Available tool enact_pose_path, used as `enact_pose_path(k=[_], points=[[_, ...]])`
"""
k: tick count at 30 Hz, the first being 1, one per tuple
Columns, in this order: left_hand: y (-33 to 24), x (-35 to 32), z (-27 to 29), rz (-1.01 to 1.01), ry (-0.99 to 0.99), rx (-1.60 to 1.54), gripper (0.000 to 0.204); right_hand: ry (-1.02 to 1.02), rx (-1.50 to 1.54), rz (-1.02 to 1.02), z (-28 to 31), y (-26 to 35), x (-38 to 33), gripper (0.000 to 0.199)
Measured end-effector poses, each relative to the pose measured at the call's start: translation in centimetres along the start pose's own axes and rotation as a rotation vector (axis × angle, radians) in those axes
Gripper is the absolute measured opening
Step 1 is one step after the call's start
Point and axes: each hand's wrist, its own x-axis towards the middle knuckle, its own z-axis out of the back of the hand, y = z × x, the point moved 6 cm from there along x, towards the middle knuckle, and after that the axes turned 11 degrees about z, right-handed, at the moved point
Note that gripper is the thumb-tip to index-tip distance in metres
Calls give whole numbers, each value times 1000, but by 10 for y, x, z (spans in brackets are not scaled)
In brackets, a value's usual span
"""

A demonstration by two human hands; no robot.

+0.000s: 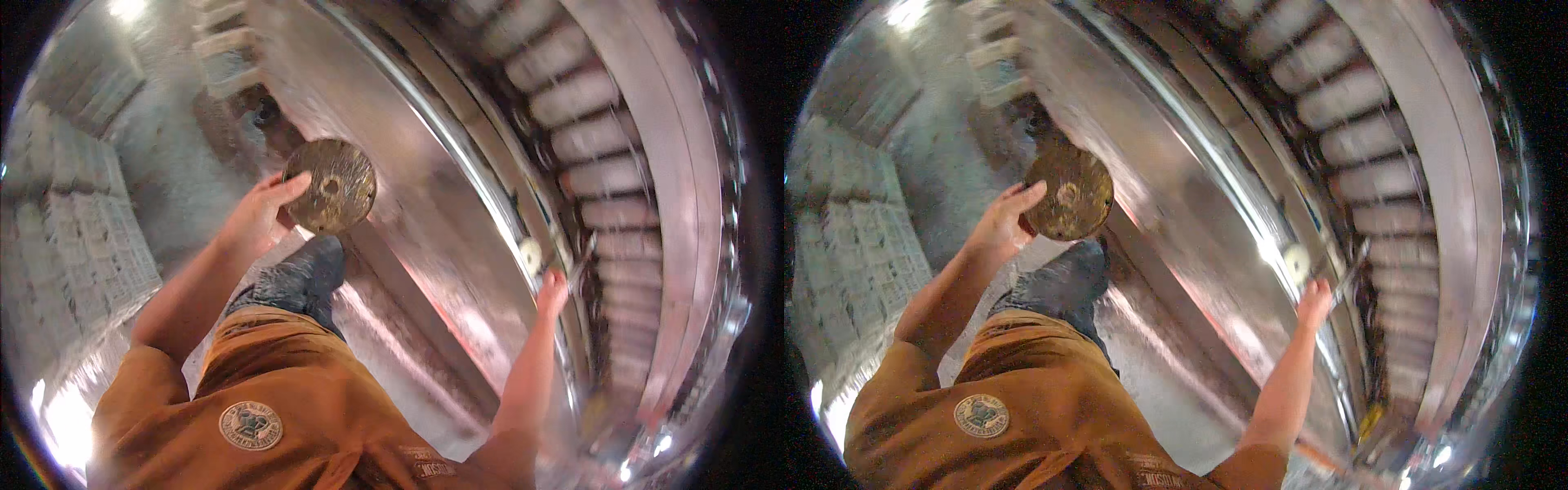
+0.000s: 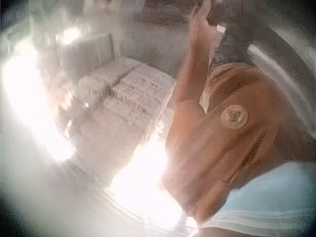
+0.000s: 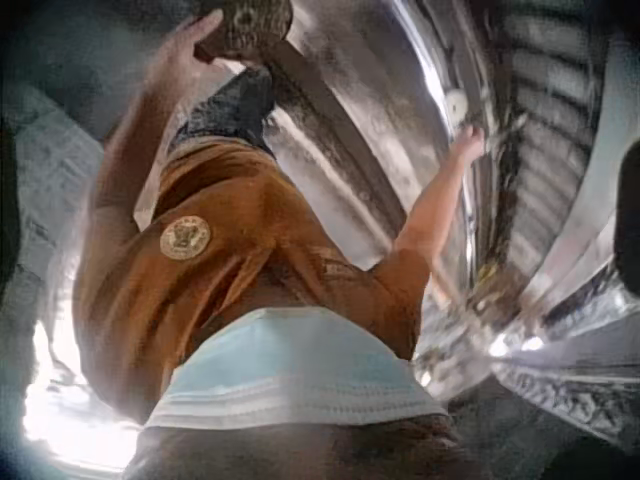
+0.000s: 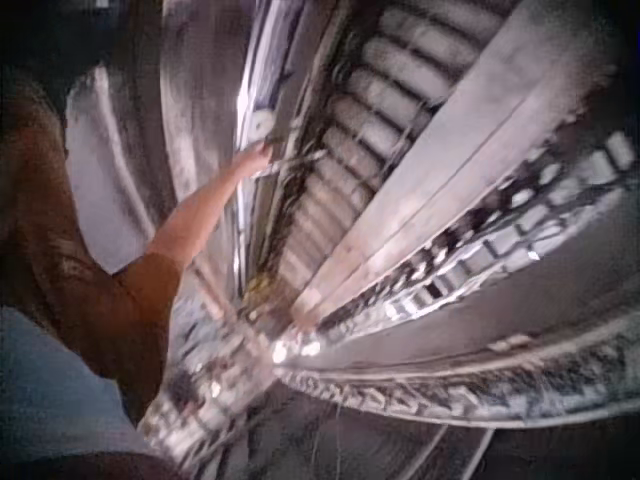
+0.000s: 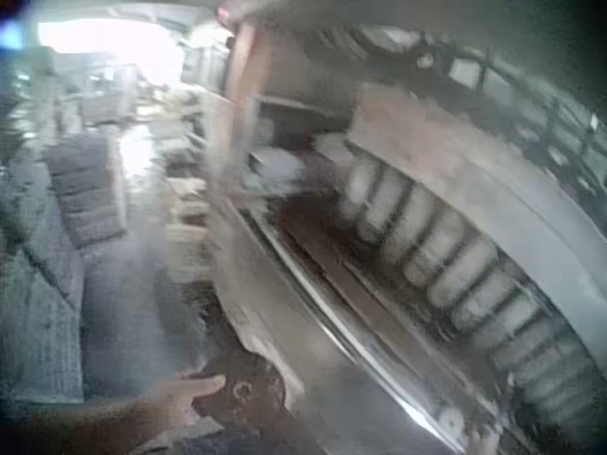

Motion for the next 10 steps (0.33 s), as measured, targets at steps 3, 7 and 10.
enact_pose_path(k=[3,7,10], points=[[-29,-50,89,-115,-99,20,38,91,-37,-76,6,-3,14,24],[-37,-145,214,-263,-349,-6,47,110,-269,64,-12,-19,17,38],[-16,-199,297,-263,-621,-37,45,2,25,-13,-22,18,49,40]])
